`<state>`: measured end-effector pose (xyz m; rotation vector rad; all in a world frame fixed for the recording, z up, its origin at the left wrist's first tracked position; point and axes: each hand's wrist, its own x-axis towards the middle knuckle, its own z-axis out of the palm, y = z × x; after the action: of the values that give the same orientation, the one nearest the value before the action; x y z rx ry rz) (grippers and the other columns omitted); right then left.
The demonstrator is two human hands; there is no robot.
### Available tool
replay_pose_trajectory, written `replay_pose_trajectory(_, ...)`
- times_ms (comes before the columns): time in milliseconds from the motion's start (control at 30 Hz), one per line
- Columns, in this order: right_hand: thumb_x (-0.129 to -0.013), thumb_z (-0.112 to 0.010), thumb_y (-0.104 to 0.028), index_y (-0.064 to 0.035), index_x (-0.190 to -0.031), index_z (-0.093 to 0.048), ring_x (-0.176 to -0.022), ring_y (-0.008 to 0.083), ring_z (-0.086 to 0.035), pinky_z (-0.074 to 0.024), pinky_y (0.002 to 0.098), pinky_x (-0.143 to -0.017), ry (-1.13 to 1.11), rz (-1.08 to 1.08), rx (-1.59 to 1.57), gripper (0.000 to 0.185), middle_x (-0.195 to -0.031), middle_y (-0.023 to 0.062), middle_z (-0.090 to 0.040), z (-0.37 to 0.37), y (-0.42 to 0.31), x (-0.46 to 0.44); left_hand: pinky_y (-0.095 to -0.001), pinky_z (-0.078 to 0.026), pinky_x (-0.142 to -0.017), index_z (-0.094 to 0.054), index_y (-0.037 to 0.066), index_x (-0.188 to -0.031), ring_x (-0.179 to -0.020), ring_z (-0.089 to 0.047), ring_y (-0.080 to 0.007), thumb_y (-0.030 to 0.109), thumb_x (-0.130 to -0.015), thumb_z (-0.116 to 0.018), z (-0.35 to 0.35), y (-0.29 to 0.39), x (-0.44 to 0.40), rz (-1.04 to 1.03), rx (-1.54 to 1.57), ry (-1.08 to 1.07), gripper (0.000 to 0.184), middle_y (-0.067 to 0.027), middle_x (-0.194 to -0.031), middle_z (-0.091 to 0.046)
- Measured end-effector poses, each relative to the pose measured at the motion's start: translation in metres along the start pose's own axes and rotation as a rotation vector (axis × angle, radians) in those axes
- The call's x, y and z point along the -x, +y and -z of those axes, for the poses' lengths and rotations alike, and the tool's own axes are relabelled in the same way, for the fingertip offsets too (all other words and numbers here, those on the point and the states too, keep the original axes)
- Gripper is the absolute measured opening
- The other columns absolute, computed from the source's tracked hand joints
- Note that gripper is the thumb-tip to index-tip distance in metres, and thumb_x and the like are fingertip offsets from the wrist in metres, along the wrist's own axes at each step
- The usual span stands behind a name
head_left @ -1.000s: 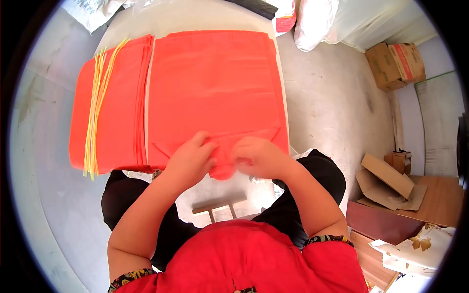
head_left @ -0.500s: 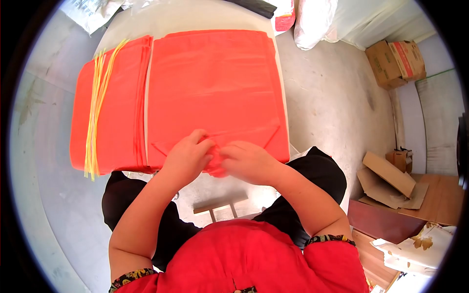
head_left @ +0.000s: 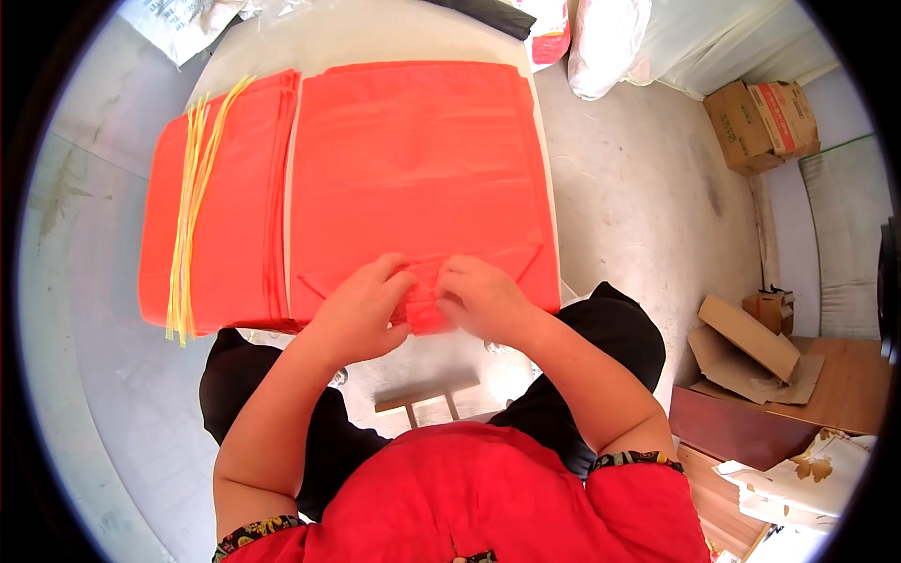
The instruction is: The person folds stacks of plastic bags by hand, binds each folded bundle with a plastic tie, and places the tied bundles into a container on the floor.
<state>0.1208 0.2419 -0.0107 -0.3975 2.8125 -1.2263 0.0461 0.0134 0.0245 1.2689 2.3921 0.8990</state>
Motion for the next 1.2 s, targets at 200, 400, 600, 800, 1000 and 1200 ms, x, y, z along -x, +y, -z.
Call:
replay_pose_trajectory(200,-0.087,-0.076,-0.016,-0.0048,-0.096,-0.066,-0.098,0.0329,-0.062,-0.0521,0.0453,-0.084,-0.089,-0.009,-0.03,0.018,-0.1,0.011,-0.062,0.01,-0.005,-0.003,-0.0449,-0.054,-0.094,-0.064,0.001,-0.107,-0.114,-0.063,-0.0391,0.013,-0.083,-0.078,-0.011,-0.008,-0.001,0.027,-0.068,-0.005,0.03,-0.0194,-0.133,-0.059)
replay_pose_trajectory(400,-0.089,-0.076,-0.02,-0.005,-0.103,-0.066,-0.105,0.0334,-0.063,-0.0524,0.0458,-0.087,0.029,0.229,0.112,0.023,-0.108,0.0104,-0.065,0.002,0.0,-0.001,-0.0447,-0.054,-0.094,-0.065,0.0,-0.106,-0.113,-0.064,-0.0374,0.013,-0.088,-0.075,-0.009,-0.009,-0.002,0.021,-0.046,-0.014,0.024,-0.0178,-0.133,-0.059)
replay_pose_trajectory(600,-0.092,-0.072,-0.017,-0.0035,-0.104,-0.066,-0.095,0.0354,-0.064,-0.053,0.0444,-0.081,-0.023,-0.039,-0.053,0.019,-0.101,0.0131,-0.065,0.004,0.001,-0.004,-0.0431,-0.055,-0.092,-0.065,-0.001,-0.107,-0.114,-0.063,-0.0369,0.017,-0.089,-0.076,-0.005,-0.005,-0.002,0.05,0.017,0.003,0.028,-0.0177,-0.134,-0.059)
replay_pose_trajectory(800,-0.089,-0.072,-0.011,-0.0031,-0.1,-0.068,-0.085,0.0317,-0.066,-0.0541,0.0423,-0.075,0.137,-0.118,-0.095,0.014,-0.095,0.0124,-0.063,-0.003,-0.003,-0.009,-0.0439,-0.055,-0.086,-0.065,-0.001,-0.101,-0.104,-0.066,-0.0358,0.018,-0.088,-0.077,-0.017,-0.01,-0.005,0.075,-0.071,0.052,0.026,-0.0152,-0.128,-0.062)
replay_pose_trajectory(1000,-0.089,-0.07,-0.01,-0.007,-0.095,-0.066,-0.084,0.0307,-0.063,-0.053,0.0408,-0.071,0.239,0.165,0.151,0.008,-0.092,0.0109,-0.06,-0.005,0.003,-0.007,-0.044,-0.056,-0.079,-0.064,0.003,-0.097,-0.095,-0.067,-0.0343,0.017,-0.086,-0.077,-0.026,-0.012,-0.009,0.079,-0.112,0.172,0.022,-0.0106,-0.116,-0.066)
replay_pose_trajectory(1200,-0.08,-0.075,-0.009,-0.0067,-0.104,-0.07,-0.094,0.0241,-0.063,-0.0557,0.0366,-0.08,0.057,0.477,0.317,0.025,-0.102,0.0054,-0.061,0.003,-0.009,0.003,-0.0443,-0.055,-0.077,-0.063,0.005,-0.099,-0.094,-0.067,-0.0346,0.015,-0.086,-0.076,-0.025,-0.01,-0.013,0.199,-0.094,0.144,0.021,-0.009,-0.11,-0.066)
